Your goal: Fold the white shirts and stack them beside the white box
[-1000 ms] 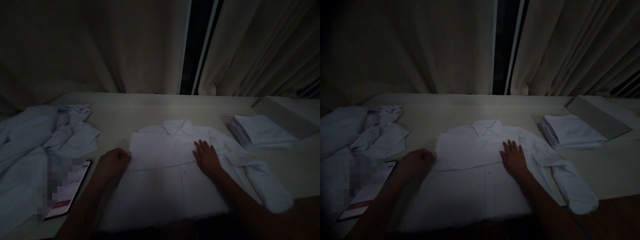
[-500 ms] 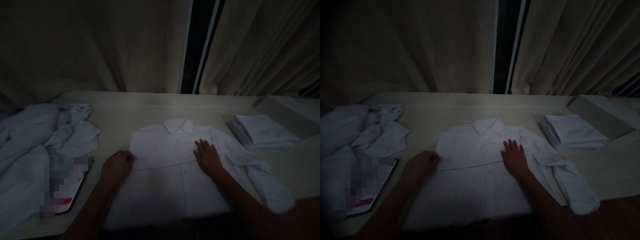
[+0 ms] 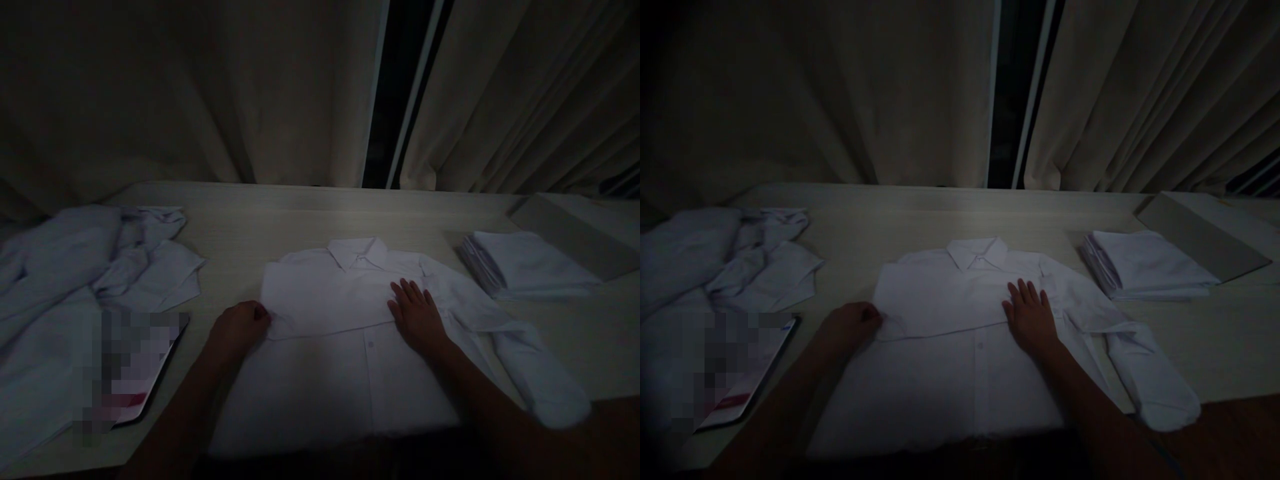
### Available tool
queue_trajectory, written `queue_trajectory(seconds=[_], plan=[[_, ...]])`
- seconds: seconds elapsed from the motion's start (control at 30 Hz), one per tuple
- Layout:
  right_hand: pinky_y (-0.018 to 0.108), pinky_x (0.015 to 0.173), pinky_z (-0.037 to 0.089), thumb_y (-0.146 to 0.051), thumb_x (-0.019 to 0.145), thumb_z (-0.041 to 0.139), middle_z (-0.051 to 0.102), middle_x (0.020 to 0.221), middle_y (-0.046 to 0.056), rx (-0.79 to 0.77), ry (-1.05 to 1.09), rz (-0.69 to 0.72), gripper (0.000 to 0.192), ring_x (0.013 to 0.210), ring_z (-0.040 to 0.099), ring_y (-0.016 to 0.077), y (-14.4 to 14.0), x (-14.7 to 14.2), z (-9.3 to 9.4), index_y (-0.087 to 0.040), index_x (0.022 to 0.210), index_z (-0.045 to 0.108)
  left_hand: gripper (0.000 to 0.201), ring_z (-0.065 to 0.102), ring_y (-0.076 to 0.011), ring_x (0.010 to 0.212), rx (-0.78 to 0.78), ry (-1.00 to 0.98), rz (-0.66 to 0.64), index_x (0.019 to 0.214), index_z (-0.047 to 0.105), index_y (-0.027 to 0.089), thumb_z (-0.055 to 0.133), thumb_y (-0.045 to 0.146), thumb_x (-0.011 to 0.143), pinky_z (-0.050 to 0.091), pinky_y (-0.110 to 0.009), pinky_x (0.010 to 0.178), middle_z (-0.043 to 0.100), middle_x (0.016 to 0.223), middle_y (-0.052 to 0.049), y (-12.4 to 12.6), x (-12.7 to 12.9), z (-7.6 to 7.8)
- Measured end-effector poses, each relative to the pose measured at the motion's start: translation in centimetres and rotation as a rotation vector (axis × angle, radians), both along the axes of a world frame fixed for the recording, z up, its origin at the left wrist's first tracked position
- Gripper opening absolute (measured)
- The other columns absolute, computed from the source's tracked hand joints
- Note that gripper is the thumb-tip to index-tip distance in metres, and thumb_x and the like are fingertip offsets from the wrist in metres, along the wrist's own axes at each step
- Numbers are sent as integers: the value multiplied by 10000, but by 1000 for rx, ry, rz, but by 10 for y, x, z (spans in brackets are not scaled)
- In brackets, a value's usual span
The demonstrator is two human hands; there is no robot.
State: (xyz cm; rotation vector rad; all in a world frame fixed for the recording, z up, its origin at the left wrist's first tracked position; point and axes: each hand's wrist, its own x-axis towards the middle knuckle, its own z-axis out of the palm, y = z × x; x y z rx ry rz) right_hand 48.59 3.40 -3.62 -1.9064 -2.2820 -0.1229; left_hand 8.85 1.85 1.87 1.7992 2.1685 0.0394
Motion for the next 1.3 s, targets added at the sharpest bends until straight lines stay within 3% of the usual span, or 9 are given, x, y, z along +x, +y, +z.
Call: queue_trajectory(seconds=[0.23, 0.43, 0.67, 0.93, 1.13, 1.3], plan=[[528, 1157, 204, -496, 1023, 196, 317, 1576, 70, 26, -17, 7, 562, 1459, 238, 281, 0, 0, -1, -241, 1496, 360, 327, 655, -250, 790, 68, 167, -12, 830, 705, 240, 427, 412, 827, 422, -334, 651, 725, 897, -94, -6, 12, 5], [535, 1153, 210, -502, 1020, 214, 324, 1573, 73, 19, -17, 1, 560, 1454, 253, 286, 1, 0, -1, -243, 1493, 364, 392, 663, -273, 807, 40, 330, -176, 822, 698, 187, 345, 344, 882, 448, -366, 656, 712, 883, -134, -11, 20, 9], [535, 1153, 206, -490, 1023, 206, 324, 1573, 72, 21, -23, 1, 550, 1453, 255, 285, 0, 0, 1, -249, 1489, 371, 373, 658, -285, 800, 115, 417, -235, 774, 688, 148, 335, 225, 868, 457, -378, 640, 689, 839, -162, -12, 33, 10], [520, 1160, 204, -497, 1021, 208, 315, 1577, 66, 17, -34, -4, 558, 1460, 241, 279, 0, 0, 0, -250, 1498, 358, 386, 653, -283, 784, 131, 339, -100, 768, 680, 179, 340, 326, 880, 434, -375, 633, 698, 887, -142, -12, 30, 5], [526, 1158, 210, -502, 1018, 209, 317, 1577, 63, 20, -28, -3, 558, 1459, 241, 286, 0, 0, -1, -253, 1493, 365, 319, 651, -290, 803, 111, 120, 133, 815, 712, 245, 457, 437, 808, 427, -376, 690, 722, 857, -98, -13, 15, 11], [526, 1155, 218, -497, 1019, 206, 323, 1574, 62, 29, -20, -3, 553, 1456, 250, 283, 0, 0, 0, -257, 1490, 368, 306, 653, -276, 836, 87, -58, 201, 830, 731, 237, 527, 454, 758, 431, -364, 731, 736, 907, -86, -13, 2, 10]])
